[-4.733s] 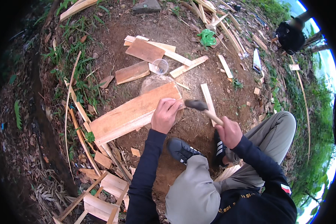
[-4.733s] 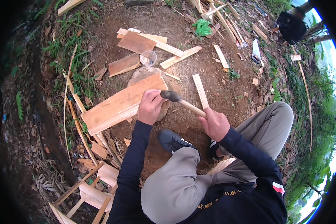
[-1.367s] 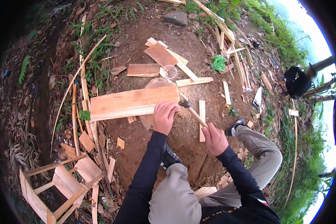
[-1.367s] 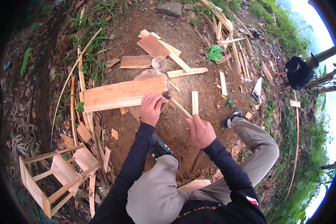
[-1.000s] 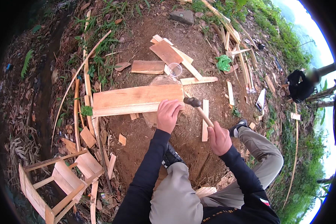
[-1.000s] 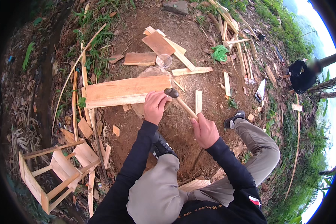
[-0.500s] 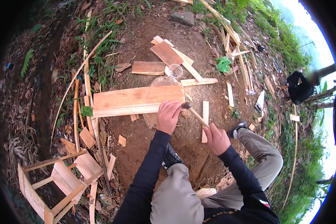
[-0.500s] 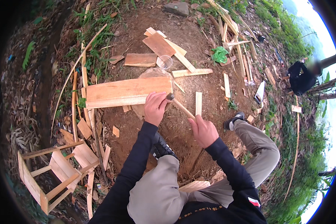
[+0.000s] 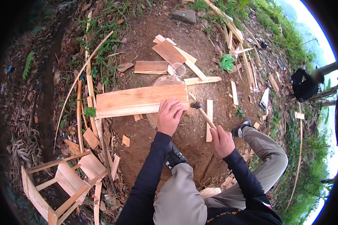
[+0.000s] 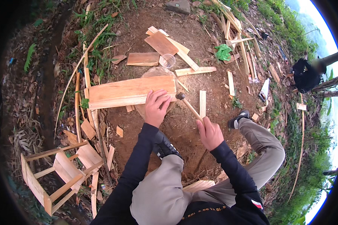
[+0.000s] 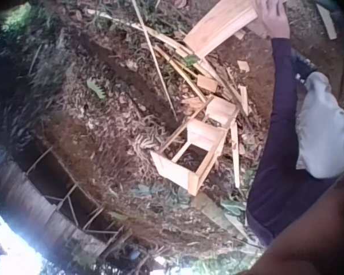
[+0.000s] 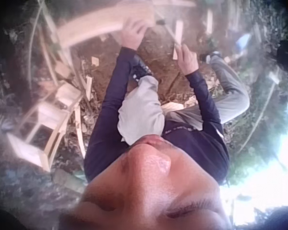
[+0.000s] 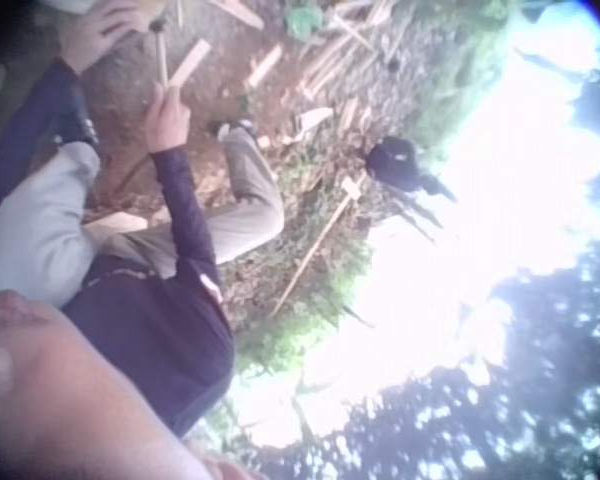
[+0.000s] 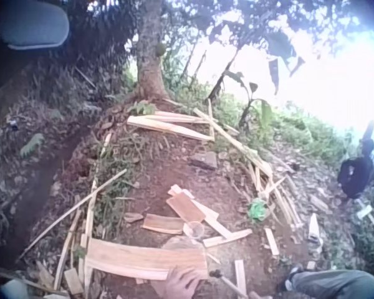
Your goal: The person sits on the ground and uses a hammer to drive nails into a wooden plank. They repeatedly pick up nails, position them on the wood, and strike them with the hammer. The person occasionally adjusts the plank's position on a rock used as a work surface.
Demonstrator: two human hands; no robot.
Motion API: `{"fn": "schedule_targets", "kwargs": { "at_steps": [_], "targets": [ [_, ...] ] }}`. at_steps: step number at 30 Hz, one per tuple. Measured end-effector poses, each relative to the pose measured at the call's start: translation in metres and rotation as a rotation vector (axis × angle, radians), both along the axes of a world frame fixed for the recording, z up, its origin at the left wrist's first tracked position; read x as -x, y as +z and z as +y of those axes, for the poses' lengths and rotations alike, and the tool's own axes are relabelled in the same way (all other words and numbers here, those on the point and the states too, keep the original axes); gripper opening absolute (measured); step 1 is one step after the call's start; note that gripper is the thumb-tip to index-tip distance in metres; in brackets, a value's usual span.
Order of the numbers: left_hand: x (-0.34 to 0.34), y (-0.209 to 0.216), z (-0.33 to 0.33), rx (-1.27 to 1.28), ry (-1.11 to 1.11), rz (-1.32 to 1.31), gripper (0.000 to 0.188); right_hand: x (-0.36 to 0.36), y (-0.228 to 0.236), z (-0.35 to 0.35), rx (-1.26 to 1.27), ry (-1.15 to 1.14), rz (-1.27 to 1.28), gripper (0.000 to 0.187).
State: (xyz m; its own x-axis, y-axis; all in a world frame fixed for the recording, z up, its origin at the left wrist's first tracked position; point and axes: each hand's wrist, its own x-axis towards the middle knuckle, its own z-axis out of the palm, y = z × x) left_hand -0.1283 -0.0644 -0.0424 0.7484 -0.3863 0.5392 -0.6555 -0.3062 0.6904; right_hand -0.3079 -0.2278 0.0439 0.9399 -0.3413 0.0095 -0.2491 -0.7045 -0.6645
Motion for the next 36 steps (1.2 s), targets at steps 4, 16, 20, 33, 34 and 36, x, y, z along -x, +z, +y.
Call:
{"fn": "schedule_targets", "kwargs": {
  "at_steps": [4, 16, 20, 33, 34, 36],
  "targets": [
    [0.0, 0.006, -0.002, -0.027, 0.004, 0.0, 0.009, -0.007, 0.003, -0.002, 0.04, 0.027, -0.022, 0.029],
    [-0.001, 0.006, -0.004, -0.036, -0.013, 0.026, 0.01, -0.011, 0.006, -0.004, 0.016, 0.03, 0.001, 0.031],
    [-0.002, 0.001, -0.004, -0.025, 0.0, 0.04, 0.013, -0.015, 0.012, 0.001, 0.039, 0.019, 0.023, 0.028],
    [0.004, 0.013, -0.024, -0.201, 0.188, -0.034, 0.013, -0.012, 0.012, 0.0, 0.018, 0.018, -0.003, 0.031],
    [0.003, 0.014, -0.025, -0.208, 0.182, -0.048, 0.014, -0.01, 0.01, -0.001, 0.035, 0.009, -0.011, 0.032],
    [0.0, 0.016, -0.025, -0.223, 0.166, -0.075, 0.014, -0.008, 0.006, -0.006, 0.043, 0.003, -0.008, 0.031]
  ]
}}
